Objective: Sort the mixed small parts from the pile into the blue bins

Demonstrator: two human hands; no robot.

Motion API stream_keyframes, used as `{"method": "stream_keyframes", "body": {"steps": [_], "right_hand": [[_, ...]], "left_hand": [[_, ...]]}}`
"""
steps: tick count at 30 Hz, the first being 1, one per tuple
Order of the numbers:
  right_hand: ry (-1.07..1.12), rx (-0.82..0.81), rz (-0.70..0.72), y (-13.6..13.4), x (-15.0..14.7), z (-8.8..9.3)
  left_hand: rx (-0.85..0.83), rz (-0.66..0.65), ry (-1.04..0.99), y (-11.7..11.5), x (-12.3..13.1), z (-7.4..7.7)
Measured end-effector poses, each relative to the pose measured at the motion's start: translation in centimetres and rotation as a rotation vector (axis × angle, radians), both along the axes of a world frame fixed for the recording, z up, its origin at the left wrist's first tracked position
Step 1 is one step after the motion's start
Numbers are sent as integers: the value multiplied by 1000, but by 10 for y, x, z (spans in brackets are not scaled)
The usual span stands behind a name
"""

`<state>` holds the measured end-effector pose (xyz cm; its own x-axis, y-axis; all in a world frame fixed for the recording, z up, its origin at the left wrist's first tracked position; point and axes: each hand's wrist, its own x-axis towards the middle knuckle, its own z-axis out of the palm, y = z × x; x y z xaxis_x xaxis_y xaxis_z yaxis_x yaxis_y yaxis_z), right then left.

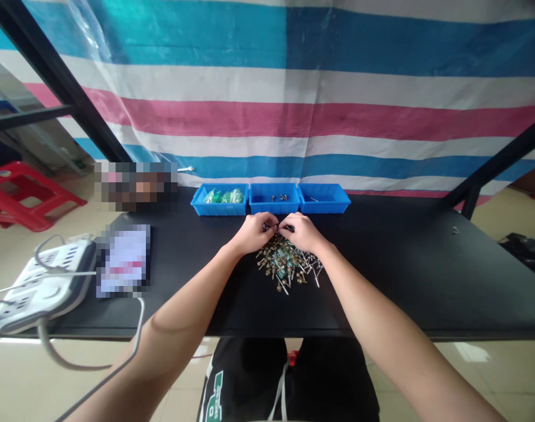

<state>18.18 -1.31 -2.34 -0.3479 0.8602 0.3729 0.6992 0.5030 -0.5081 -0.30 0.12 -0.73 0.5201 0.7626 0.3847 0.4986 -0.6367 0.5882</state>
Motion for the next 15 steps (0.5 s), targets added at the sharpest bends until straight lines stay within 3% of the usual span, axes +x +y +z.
{"method": "stream_keyframes", "body": {"steps": [8,15], "right_hand": [[-13,-48,-26,-3,-3,2],[6,-20,-46,-3,-3,3]], "left_hand": [[50,70,-70,3,0,0],[-148,92,-171,4,0,-1]]}}
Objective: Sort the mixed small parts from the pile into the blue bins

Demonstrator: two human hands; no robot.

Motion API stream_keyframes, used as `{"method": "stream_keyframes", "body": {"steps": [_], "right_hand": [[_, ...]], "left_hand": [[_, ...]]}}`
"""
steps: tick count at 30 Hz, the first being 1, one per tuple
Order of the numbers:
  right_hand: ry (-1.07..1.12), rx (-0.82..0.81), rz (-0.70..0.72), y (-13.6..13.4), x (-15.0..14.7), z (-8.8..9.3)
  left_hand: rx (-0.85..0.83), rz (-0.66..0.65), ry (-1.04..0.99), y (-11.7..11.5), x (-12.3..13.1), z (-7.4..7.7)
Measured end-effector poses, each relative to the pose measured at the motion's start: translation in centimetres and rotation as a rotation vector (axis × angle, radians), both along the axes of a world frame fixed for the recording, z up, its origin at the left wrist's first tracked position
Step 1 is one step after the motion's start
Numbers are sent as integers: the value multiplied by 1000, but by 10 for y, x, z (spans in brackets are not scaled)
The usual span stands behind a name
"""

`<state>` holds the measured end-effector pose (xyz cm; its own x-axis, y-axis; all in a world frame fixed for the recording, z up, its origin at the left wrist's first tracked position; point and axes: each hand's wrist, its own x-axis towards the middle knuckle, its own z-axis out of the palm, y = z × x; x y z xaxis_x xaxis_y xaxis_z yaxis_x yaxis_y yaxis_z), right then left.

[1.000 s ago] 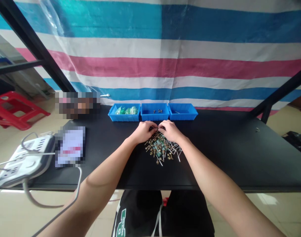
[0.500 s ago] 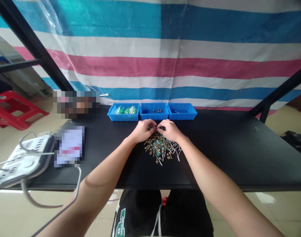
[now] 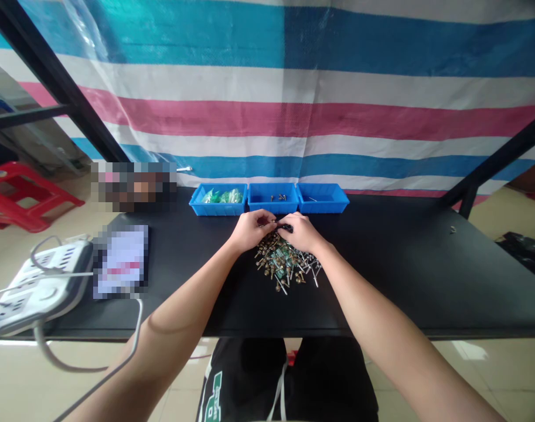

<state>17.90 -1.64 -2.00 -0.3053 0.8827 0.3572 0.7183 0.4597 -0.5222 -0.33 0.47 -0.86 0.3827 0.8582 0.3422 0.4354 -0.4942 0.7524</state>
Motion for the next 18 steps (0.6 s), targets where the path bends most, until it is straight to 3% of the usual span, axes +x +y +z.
{"method": "stream_keyframes", "body": {"steps": [8,13,18], "right_hand": [[142,138,11,-4,-2,7],[299,95,-1,-6,-4,6],[277,55,65,-8,-4,7]], "left_hand": [[-27,-16,-28,0,1,-1],[13,22,-52,-2,2,2],[39,78,-130,0,2,-2]]}}
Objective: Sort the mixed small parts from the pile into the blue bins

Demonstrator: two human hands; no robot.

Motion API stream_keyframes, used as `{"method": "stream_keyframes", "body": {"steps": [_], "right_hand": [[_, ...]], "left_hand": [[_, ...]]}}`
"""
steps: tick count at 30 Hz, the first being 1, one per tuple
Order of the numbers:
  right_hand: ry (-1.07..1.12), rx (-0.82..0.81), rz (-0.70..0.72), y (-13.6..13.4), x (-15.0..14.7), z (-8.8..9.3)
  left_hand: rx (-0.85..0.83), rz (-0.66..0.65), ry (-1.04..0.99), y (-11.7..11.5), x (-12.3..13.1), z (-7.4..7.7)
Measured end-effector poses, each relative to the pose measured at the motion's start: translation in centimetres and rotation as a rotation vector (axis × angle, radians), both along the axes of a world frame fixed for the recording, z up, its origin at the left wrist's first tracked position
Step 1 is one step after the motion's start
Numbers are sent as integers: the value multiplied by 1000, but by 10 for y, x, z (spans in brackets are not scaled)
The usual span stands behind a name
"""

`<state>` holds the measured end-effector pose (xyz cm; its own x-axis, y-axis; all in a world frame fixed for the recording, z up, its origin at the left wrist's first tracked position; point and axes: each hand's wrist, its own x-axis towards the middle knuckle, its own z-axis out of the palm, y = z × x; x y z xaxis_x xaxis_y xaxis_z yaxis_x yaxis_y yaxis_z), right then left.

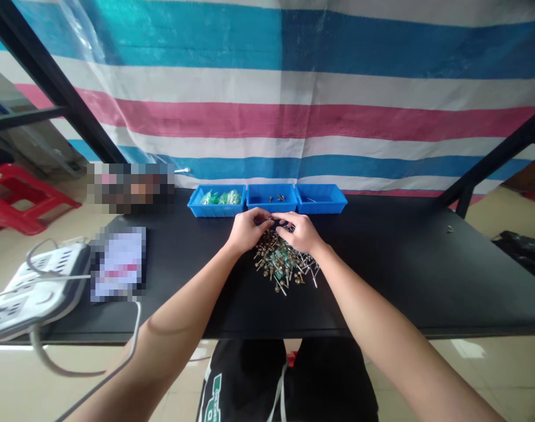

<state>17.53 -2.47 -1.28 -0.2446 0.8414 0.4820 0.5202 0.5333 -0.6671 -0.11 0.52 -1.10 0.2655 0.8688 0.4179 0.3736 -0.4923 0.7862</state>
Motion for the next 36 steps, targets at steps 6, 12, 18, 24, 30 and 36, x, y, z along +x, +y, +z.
{"method": "stream_keyframes", "body": {"steps": [6,12,18,24,30,36], "right_hand": [[-52,26,37,-1,1,0],[-100,86,61,-2,2,2],[-319,72,-127,6,5,-3],[-456,-18,-310,12,5,-3],[-577,-52,-361,9,2,2],[-612,-28,-389,9,1,1]], "left_hand": [[-21,-16,-72,4,0,-6],[5,32,0,-1,1,-1],[85,70,156,-1,1,-1],[122,-22,396,0,2,-3],[103,-71,509,-1,1,-2],[104,-80,540,-2,1,-2]]}}
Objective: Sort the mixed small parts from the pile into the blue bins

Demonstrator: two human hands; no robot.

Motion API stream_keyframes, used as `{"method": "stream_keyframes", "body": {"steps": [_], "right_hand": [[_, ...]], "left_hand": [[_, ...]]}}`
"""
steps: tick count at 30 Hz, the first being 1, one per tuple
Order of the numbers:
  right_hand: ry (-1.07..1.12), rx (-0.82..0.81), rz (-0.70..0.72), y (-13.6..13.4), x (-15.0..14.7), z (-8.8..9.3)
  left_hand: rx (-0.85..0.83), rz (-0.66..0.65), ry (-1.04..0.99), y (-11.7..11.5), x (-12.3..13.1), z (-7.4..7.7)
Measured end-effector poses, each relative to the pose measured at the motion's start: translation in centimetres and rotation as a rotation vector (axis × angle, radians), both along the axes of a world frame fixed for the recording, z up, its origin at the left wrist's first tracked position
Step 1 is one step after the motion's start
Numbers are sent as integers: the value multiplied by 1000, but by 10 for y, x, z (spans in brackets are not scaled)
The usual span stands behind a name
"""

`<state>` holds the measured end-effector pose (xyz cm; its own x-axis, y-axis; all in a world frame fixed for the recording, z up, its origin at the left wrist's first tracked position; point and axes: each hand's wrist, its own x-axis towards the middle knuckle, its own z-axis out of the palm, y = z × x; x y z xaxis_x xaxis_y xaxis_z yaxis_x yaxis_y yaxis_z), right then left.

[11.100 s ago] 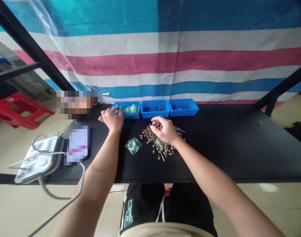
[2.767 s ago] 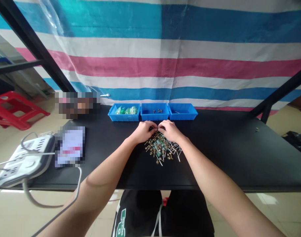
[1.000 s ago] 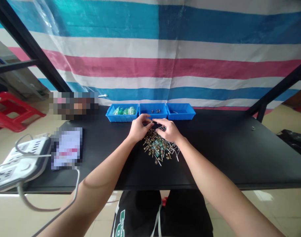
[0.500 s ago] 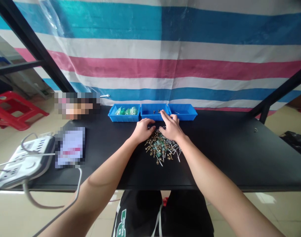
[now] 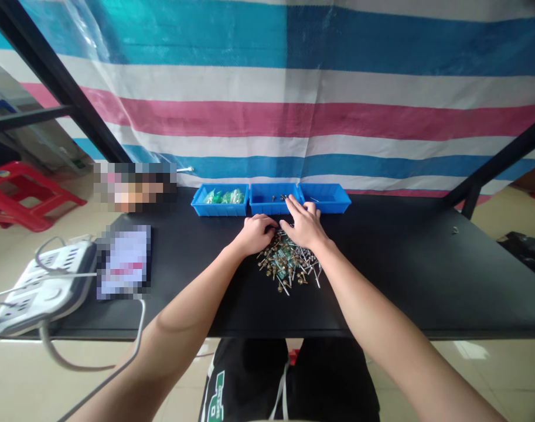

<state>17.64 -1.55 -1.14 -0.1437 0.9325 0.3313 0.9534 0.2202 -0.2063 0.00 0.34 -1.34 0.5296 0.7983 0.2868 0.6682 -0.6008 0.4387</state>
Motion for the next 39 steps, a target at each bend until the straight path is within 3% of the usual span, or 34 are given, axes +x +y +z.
{"method": "stream_keyframes", "body": {"steps": [6,12,17,25,33,39], "right_hand": [[62,82,14,1,1,-6],[203,287,113,0,2,-1],[200,157,202,-4,0,4],[126,-10,177,-7,-3,4],[156,-3,217,-8,-5,4],[187,49,326,-12,-9,5]], "left_hand": [[20,-35,-5,3,-1,-3],[64,-82,-23,6,-2,-5],[83,-100,-6,8,-3,-5],[64,-100,-10,11,-6,-4],[-49,-32,-165,10,-7,0],[-84,69,-307,3,-7,10]]}}
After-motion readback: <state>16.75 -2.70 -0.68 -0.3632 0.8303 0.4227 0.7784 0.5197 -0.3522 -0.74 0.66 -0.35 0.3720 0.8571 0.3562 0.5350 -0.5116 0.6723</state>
